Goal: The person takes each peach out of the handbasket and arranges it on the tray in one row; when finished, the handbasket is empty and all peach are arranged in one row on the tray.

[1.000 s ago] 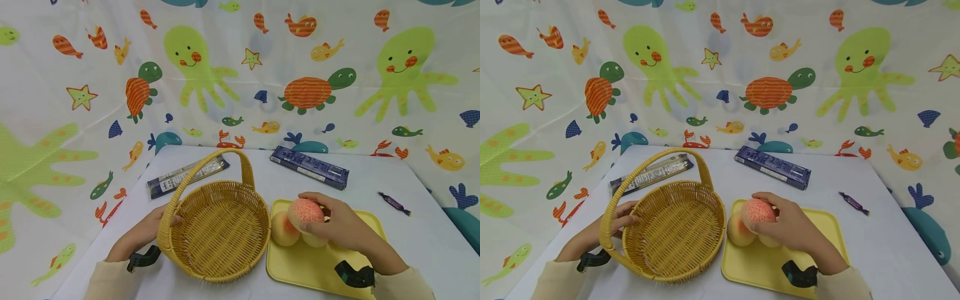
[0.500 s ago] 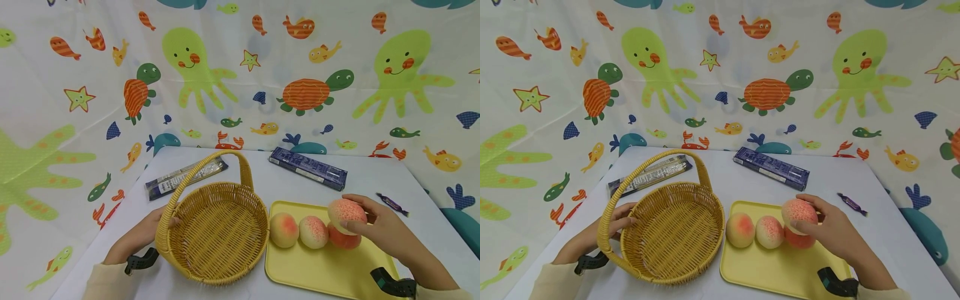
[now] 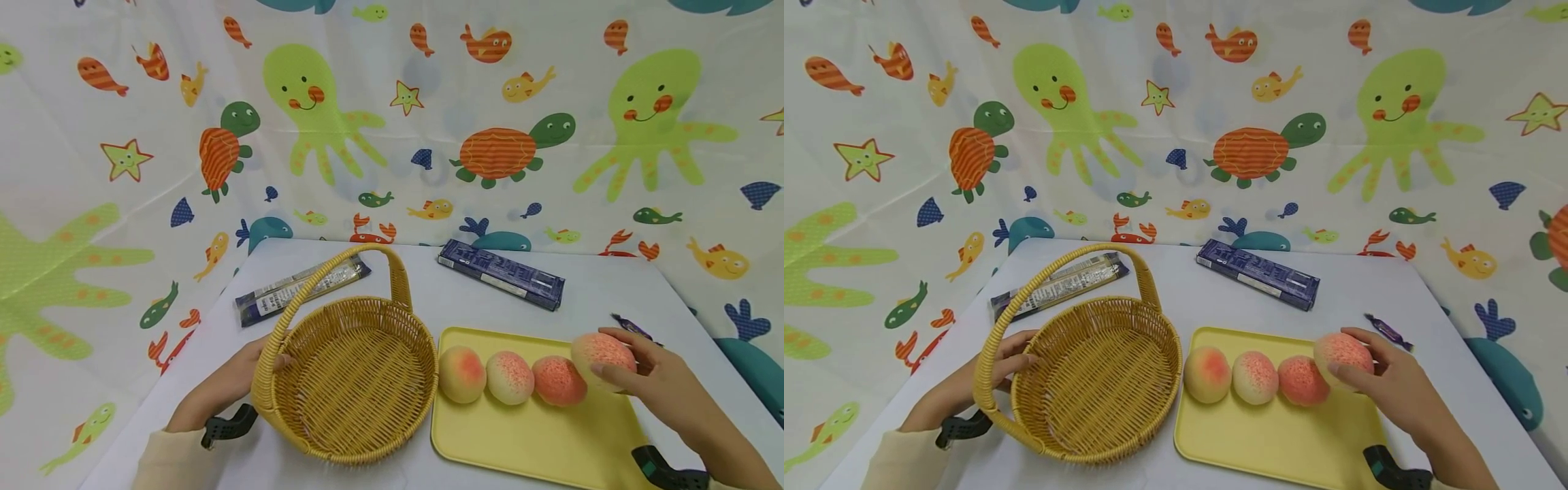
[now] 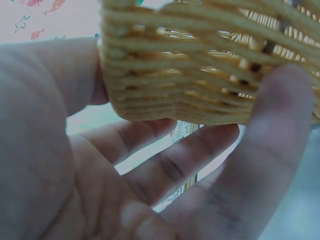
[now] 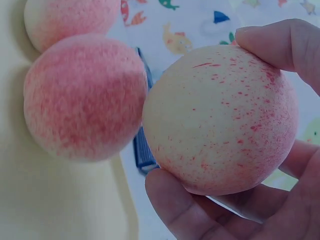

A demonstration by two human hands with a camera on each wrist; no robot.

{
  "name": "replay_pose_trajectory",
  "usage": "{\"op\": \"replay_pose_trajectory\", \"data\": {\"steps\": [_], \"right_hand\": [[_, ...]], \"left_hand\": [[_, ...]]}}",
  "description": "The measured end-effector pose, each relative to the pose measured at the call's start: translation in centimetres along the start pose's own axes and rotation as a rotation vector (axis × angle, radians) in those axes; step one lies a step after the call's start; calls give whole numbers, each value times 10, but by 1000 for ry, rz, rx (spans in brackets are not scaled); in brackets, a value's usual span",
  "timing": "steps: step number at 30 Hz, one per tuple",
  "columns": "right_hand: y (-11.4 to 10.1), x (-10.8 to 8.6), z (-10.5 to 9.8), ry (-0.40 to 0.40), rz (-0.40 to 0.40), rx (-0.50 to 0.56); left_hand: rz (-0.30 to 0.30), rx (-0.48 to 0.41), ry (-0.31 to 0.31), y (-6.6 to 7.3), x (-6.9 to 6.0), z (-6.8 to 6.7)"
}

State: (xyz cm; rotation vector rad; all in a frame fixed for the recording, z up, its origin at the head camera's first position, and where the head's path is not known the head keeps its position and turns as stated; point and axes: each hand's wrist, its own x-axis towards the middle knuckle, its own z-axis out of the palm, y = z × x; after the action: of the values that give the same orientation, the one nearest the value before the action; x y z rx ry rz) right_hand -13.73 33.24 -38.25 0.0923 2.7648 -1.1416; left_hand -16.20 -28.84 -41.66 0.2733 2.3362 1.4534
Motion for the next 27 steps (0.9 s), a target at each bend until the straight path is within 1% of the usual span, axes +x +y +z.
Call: {"op": "replay_pose_trajectory", "data": {"steps": [8,15,23,27], "right_hand": [[17,3,-5,-13,65,4],[31,7,-6,-69,124,13],[37,11,1,-95,177,-15],[39,12,3,-109,187,-44]], "left_hand": [[3,26,-1,1,-1,0],[7,10,-4,0,0,0],[17,2,-12,0,-1,0],[13,2,-10,0,-1,0]]}}
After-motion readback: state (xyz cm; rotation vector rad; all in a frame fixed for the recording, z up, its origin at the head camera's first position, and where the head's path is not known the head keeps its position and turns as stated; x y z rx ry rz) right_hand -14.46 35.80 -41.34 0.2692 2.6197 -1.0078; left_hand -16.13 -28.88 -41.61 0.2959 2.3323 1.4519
